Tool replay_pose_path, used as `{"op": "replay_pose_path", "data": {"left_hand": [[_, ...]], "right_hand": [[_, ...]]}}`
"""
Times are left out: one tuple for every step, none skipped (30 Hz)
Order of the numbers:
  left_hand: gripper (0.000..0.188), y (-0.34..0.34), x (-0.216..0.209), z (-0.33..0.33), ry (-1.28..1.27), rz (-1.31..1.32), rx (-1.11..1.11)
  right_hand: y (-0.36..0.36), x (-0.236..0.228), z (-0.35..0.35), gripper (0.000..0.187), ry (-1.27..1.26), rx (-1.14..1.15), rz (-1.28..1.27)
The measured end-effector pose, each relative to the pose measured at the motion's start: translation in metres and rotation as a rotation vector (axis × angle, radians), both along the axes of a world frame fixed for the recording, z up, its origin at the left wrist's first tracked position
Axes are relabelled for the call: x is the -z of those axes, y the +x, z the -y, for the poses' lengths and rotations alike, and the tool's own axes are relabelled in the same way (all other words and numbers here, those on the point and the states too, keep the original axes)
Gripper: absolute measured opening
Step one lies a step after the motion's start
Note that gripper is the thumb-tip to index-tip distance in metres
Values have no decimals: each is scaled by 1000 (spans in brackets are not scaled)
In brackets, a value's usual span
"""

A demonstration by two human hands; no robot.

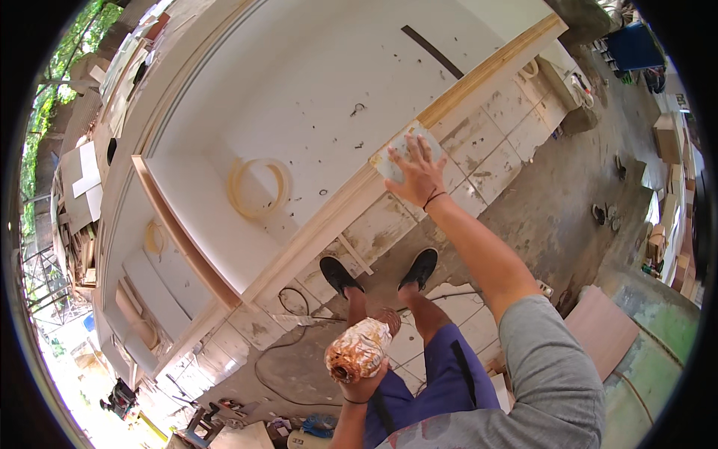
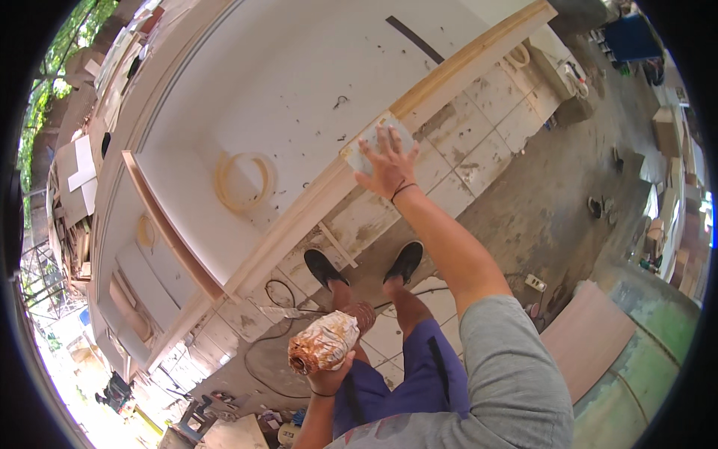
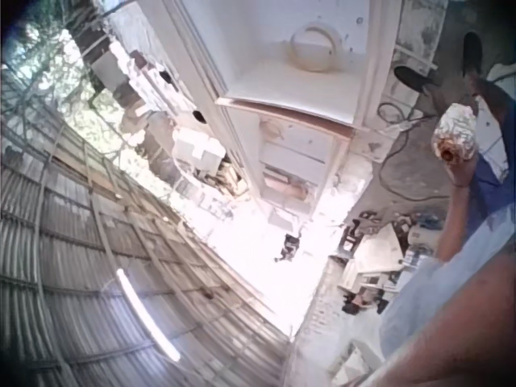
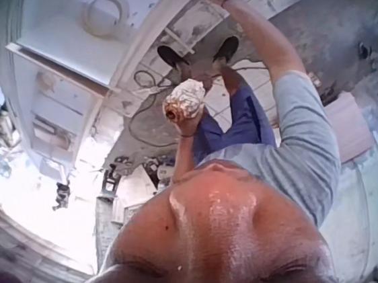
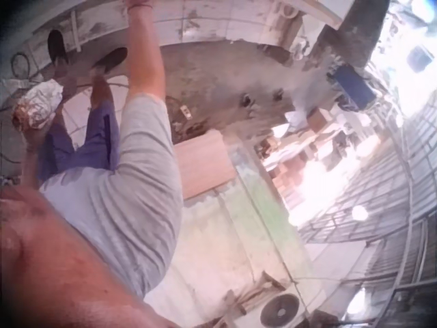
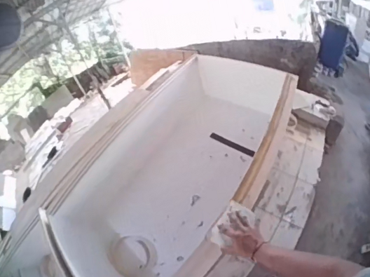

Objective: The person applies adhesive to a wooden cabinet component by hand and with a spreader, first applying glue from a bottle and then smoothing it across the surface.

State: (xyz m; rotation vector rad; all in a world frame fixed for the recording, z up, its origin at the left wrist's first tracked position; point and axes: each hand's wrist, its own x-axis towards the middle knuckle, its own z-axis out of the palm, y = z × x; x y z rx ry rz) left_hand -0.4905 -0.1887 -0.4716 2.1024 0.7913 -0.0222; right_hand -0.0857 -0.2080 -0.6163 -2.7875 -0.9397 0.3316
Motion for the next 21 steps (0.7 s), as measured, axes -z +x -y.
{"op": "replay_pose_path", "data": {"left_hand": [[66, -5, 1, -2, 34, -19, 48], [71, -16, 2, 0, 102, -65, 144], [71, -26, 6, 1, 89, -77, 145], [73, -36, 11, 1, 111, -81, 135], [75, -39, 12, -2, 144, -74, 123], [81, -44, 10, -5, 106, -65, 119], [81, -48, 8, -8, 103, -64, 117], [84, -48, 5, -12, 118, -73, 132], [85, -50, 4, -17, 126, -76, 139], [87, -50, 3, -21, 135, -76, 146], [87, -51, 4, -25, 87, -51, 115], [88, -51, 3, -27, 56, -42, 102], [88, -51, 2, -29, 25, -32, 90], [76, -43, -4, -33, 14, -19, 31], [70, -45, -3, -35, 8, -14, 3], [64, -48, -3, -38, 0, -10, -25], [77, -55, 3, -42, 40, -44, 39], [83, -62, 6, -45, 61, -61, 72], [90, -69, 9, -48, 84, -77, 103], [89, -68, 7, -51, 121, -75, 122], [88, -67, 6, -53, 158, -73, 140]], "right_hand": [[1, 4, -1, 76, -6, 5, -2], [0, 6, 1, 75, -12, 15, -1], [-4, 8, 5, 74, -18, 25, 2], [-8, 8, 10, 74, -31, 25, -10], [-7, 2, 11, 71, -40, 40, -10], [-6, -3, 12, 69, -48, 56, -9], [-8, -9, 13, 69, -52, 54, -8], [-10, -18, 12, 68, -95, 44, -44], [-10, -27, 9, 68, -139, 34, -79], [-6, -34, 3, 68, -138, 34, -73], [1, -42, -4, 68, -125, 30, -47], [4, -45, -8, 67, -120, 29, -26], [9, -44, -10, 67, -126, 33, -27], [14, -41, -15, 67, -178, 35, -44], [14, -39, -17, 66, -229, 38, -60], [12, -38, -15, 66, -231, 40, -64], [11, -39, -14, 66, -232, 44, -72], [10, -39, -14, 66, -233, 47, -80], [10, -39, -16, 66, -230, 48, -81], [12, -43, -16, 66, -227, 39, -92], [13, -45, -17, 67, -223, 30, -104]]}}
